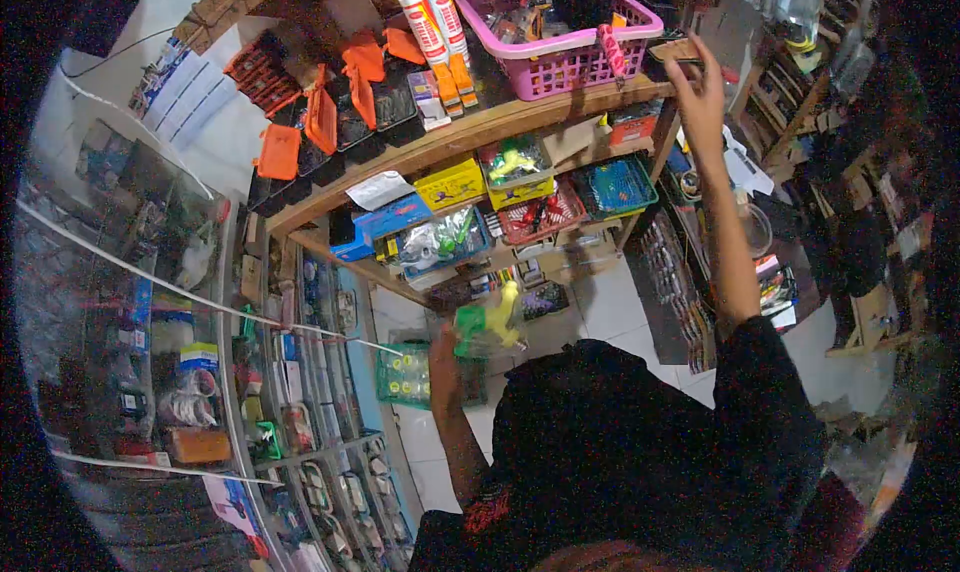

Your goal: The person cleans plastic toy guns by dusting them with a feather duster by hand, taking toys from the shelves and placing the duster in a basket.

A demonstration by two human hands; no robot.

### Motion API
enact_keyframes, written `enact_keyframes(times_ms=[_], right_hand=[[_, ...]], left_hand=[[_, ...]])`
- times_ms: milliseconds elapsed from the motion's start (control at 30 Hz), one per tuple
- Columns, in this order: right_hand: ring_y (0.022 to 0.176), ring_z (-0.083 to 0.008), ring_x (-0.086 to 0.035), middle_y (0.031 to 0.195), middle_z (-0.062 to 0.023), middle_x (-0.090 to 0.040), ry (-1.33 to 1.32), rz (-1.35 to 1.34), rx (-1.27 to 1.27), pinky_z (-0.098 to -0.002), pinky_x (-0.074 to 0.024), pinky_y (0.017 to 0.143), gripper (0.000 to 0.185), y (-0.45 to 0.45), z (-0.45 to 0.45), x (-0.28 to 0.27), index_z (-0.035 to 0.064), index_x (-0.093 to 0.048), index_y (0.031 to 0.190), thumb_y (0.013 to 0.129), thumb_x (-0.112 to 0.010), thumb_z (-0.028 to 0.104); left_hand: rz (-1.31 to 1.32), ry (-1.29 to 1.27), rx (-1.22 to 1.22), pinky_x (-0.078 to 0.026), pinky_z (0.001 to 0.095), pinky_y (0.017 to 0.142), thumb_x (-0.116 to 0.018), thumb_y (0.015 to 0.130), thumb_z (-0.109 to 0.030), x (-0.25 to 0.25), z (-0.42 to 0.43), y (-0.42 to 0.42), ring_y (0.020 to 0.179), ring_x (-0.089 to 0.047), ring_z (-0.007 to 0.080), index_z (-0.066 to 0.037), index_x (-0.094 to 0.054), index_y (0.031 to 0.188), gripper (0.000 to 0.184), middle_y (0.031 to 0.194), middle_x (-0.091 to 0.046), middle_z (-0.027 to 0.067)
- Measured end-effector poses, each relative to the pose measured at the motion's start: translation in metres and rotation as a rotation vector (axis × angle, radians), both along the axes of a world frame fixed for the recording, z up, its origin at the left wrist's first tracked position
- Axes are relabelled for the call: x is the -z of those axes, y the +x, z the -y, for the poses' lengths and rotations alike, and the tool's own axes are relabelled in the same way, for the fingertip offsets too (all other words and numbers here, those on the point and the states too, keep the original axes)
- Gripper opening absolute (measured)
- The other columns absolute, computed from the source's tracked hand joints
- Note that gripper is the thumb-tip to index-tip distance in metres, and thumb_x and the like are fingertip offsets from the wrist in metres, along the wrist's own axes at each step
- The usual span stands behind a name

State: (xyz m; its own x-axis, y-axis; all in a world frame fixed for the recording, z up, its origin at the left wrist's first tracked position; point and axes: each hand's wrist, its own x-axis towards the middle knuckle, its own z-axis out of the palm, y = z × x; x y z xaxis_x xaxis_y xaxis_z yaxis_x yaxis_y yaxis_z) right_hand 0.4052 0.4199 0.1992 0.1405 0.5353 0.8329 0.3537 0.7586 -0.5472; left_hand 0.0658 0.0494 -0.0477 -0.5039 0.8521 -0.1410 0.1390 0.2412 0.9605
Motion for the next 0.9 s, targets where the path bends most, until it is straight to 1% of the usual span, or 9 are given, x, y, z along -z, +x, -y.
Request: enact_keyframes(times_ms=[33, 100, 167, 233, 300, 400, 533, 733, 900], right_hand=[[0.097, -0.0174, -0.056, 0.108, -0.0083, -0.059, -0.057, 0.017, 0.01, -0.029, -0.0434, 0.085, 0.045, 0.002, 0.026, 0.015, 0.0052, -0.049, 0.127, 0.088, -0.062, 0.022], [0.102, -0.0213, -0.055, 0.12, -0.0096, -0.054, -0.327, 0.131, -0.139, -0.0325, -0.042, 0.09, 0.037, 0.006, 0.063, 0.068, 0.0046, -0.052, 0.12, 0.088, -0.06, 0.021], [0.094, -0.0171, -0.057, 0.114, -0.0044, -0.056, -0.769, 0.37, -0.473, -0.0316, -0.0448, 0.084, 0.038, 0.008, 0.089, 0.163, 0.0047, -0.053, 0.12, 0.089, -0.058, 0.027], [0.097, -0.0152, -0.056, 0.115, -0.0051, -0.055, -1.334, 0.469, -1.115, -0.0318, -0.0467, 0.079, 0.057, 0.0, 0.138, 0.189, 0.0087, -0.035, 0.138, 0.094, -0.051, 0.04], [0.1, -0.0152, -0.055, 0.118, -0.006, -0.054, -1.608, -0.012, -1.19, -0.0309, -0.0449, 0.084, 0.061, -0.012, 0.185, 0.22, 0.0073, -0.027, 0.141, 0.094, -0.053, 0.035], [0.105, -0.0148, -0.053, 0.12, -0.0057, -0.054, -1.369, -0.283, -1.111, -0.0295, -0.0415, 0.09, 0.055, -0.028, 0.211, 0.208, 0.0048, -0.032, 0.138, 0.093, -0.056, 0.026], [0.107, -0.0131, -0.051, 0.116, -0.0041, -0.057, -1.432, -0.647, -1.125, -0.0286, -0.0409, 0.091, 0.049, -0.038, 0.176, 0.221, 0.0053, -0.041, 0.133, 0.089, -0.061, 0.016], [0.095, -0.0121, -0.055, 0.109, -0.0011, -0.058, -1.432, -0.27, -0.863, -0.0281, -0.0453, 0.081, 0.043, -0.058, 0.089, 0.203, 0.0113, -0.046, 0.128, 0.088, -0.061, 0.018], [0.099, -0.0154, -0.055, 0.111, -0.0027, -0.055, -0.937, 0.053, -0.781, -0.0313, -0.0495, 0.081, 0.036, -0.114, 0.015, 0.216, 0.0119, -0.048, 0.125, 0.09, -0.055, 0.018]], left_hand=[[0.058, -0.115, -0.045, -0.038, 0.0367, 0.095, -0.04, 0.097, -0.036, -0.006, -0.01, 0.005, 0.111, -0.052, 0.0279, 0.002, -0.052, 0.123, 0.048, 0.12, -0.054, 0.0183], [-0.603, -0.066, 0.141, -0.037, 0.0353, 0.096, -0.041, 0.097, -0.036, 0.025, -0.026, 0.003, 0.112, -0.052, 0.028, 0.002, -0.054, 0.122, 0.047, 0.12, -0.055, 0.0181], [-0.609, -0.088, 0.209, -0.036, 0.0339, 0.097, -0.041, 0.097, -0.035, 0.007, -0.04, 0.018, 0.112, -0.052, 0.027, 0.001, -0.055, 0.121, 0.046, 0.12, -0.056, 0.017], [0.041, -0.182, 0.131, -0.035, 0.0324, 0.099, -0.041, 0.098, -0.034, -0.078, -0.066, 0.06, 0.113, -0.051, 0.025, 0.0, -0.055, 0.121, 0.044, 0.121, -0.056, 0.0152], [-0.157, -0.04, 0.244, -0.036, 0.0317, 0.097, -0.04, 0.098, -0.036, -0.04, -0.077, 0.06, 0.109, -0.052, 0.0219, 0.0, -0.056, 0.12, 0.045, 0.116, -0.057, 0.0121], [-0.153, 0.02, 0.279, -0.038, 0.0315, 0.094, -0.04, 0.098, -0.039, -0.085, -0.095, 0.101, 0.106, -0.052, 0.0196, 0.001, -0.057, 0.115, 0.047, 0.113, -0.059, 0.0098], [-0.153, 0.051, 0.293, -0.044, 0.0348, 0.086, -0.038, 0.097, -0.045, -0.076, -0.115, 0.114, 0.103, -0.056, 0.0216, -0.002, -0.057, 0.111, 0.049, 0.113, -0.059, 0.0105], [0.979, 0.159, 0.082, -0.049, 0.0382, 0.075, -0.03, 0.096, -0.051, -0.028, -0.146, 0.105, 0.095, -0.06, 0.0245, -0.013, -0.053, 0.107, 0.047, 0.115, -0.059, 0.0137], [0.812, 0.053, -0.149, -0.045, 0.0386, 0.078, -0.032, 0.094, -0.055, -0.032, -0.121, 0.124, 0.101, -0.058, 0.0264, -0.012, -0.052, 0.101, 0.048, 0.117, -0.059, 0.015]])
